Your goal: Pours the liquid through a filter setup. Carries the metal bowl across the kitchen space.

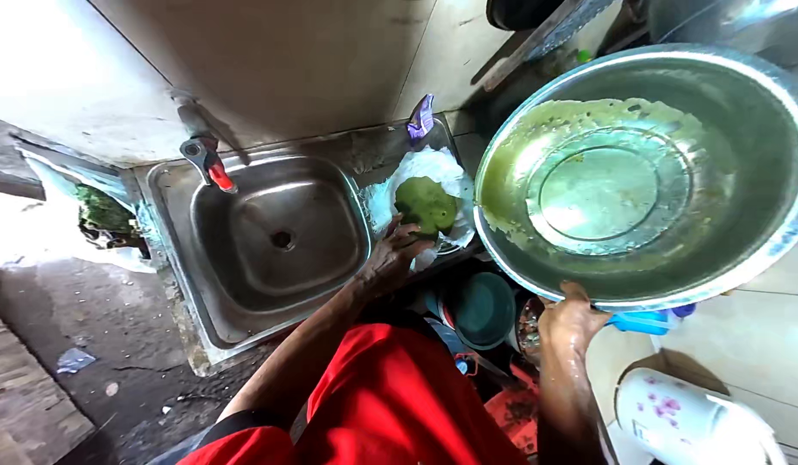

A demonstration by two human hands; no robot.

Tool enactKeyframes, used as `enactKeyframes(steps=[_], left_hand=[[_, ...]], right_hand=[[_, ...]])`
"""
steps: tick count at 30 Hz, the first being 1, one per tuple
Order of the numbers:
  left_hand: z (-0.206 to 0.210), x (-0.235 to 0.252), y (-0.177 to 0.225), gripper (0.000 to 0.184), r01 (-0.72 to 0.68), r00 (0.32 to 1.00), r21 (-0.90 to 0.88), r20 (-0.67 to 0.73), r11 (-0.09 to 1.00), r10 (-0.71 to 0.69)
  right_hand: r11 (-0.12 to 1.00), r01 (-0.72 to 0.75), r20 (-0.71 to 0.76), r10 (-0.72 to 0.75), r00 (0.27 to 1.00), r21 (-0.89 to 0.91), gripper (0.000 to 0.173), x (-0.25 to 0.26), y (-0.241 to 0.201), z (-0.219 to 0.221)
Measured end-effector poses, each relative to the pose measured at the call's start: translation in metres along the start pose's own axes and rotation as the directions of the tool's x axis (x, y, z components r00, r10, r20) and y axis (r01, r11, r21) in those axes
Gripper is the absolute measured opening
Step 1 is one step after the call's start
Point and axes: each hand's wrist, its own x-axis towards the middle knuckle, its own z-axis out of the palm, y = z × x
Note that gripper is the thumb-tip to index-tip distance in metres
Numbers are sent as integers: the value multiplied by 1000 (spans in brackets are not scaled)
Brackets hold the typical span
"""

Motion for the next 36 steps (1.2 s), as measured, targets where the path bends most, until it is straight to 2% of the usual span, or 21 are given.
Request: enactKeyframes(steps=[2,7,13,17,21,26,29,31,36], left_hand=[[0,1,-1,32,-6,1000,14,17,1000,6],[4,0,-11,18,-46,999,3,-7,999,46],[-1,-11,-9,18,-2,1000,0,-3,1000,2],[-1,-15,-7,22,43,999,44,-11,998,-43],[-1,-19,-6,26,108,994,10,-10,994,-108],[0,-15,-4,25,126,992,-26,-3,992,-127],[1,-12,-4,24,121,993,-53,-9,991,-122],[2,-10,-5,24,120,993,-59,-2,991,-121],[3,-7,-4,25,124,992,-25,7,992,-124]], right_hand=[[999,-37,-9,37,999,27,58,0,-3,1],[990,-117,-13,118,993,82,62,-2,-1,4],[982,-162,5,162,987,100,57,-2,5,8],[954,-251,27,250,968,163,53,1,1,10],[886,-370,97,357,929,279,37,7,-2,6],[710,-523,197,493,847,471,22,27,-13,-16],[595,-540,251,501,828,595,29,51,-14,-42],[557,-519,243,494,835,649,31,70,-12,-61],[614,-409,62,505,861,675,26,114,3,-102]])
